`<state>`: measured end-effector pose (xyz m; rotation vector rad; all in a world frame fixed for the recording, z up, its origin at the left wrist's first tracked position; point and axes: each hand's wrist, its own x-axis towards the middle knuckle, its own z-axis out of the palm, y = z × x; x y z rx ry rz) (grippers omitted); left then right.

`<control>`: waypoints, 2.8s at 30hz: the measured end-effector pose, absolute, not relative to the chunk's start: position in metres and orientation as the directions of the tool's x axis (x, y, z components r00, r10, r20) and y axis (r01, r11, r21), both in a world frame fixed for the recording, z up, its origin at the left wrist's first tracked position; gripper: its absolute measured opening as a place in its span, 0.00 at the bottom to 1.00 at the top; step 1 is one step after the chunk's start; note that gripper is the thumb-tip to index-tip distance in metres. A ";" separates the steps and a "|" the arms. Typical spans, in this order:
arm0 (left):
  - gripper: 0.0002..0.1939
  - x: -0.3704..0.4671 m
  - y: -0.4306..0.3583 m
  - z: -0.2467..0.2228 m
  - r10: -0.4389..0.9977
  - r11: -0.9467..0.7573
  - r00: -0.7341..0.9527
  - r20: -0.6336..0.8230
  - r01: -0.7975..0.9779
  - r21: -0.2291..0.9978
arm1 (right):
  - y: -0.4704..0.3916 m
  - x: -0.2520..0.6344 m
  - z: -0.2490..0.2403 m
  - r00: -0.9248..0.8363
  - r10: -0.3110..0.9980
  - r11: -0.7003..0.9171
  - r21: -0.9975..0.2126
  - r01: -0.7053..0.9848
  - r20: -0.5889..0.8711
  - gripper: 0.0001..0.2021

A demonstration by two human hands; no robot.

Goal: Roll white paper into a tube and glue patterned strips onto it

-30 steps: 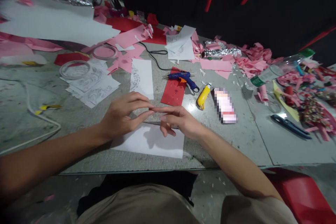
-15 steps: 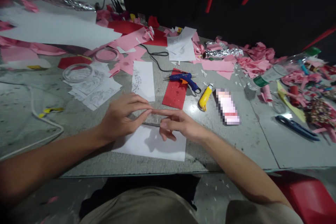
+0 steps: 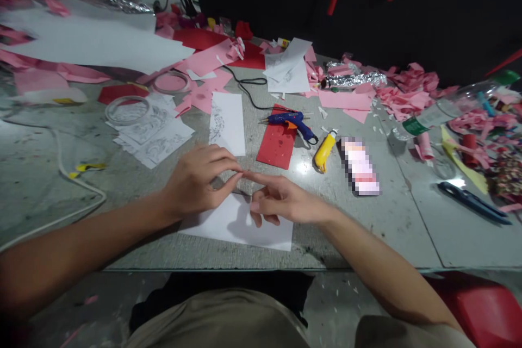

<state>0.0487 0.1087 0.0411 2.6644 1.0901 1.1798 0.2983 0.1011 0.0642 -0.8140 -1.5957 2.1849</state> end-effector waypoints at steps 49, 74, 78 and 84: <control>0.03 0.050 0.103 0.048 0.713 -0.694 0.371 0.596 0.500 0.519 | 0.110 0.295 0.063 -0.614 0.756 -0.243 -0.968 0.062 -0.229 0.12; 0.03 0.054 0.093 0.042 0.615 -0.787 0.447 0.650 0.300 0.538 | 0.105 0.292 0.059 -0.663 0.721 -0.161 -0.979 0.122 -0.201 0.12; 0.02 0.052 0.092 0.044 0.586 -0.806 0.447 0.676 0.241 0.540 | 0.105 0.290 0.060 -0.670 0.719 -0.147 -0.982 0.114 -0.186 0.12; 0.03 0.056 0.092 0.042 0.531 -0.846 0.476 0.701 0.260 0.465 | 0.104 0.291 0.060 -0.647 0.723 -0.205 -0.969 0.135 -0.243 0.17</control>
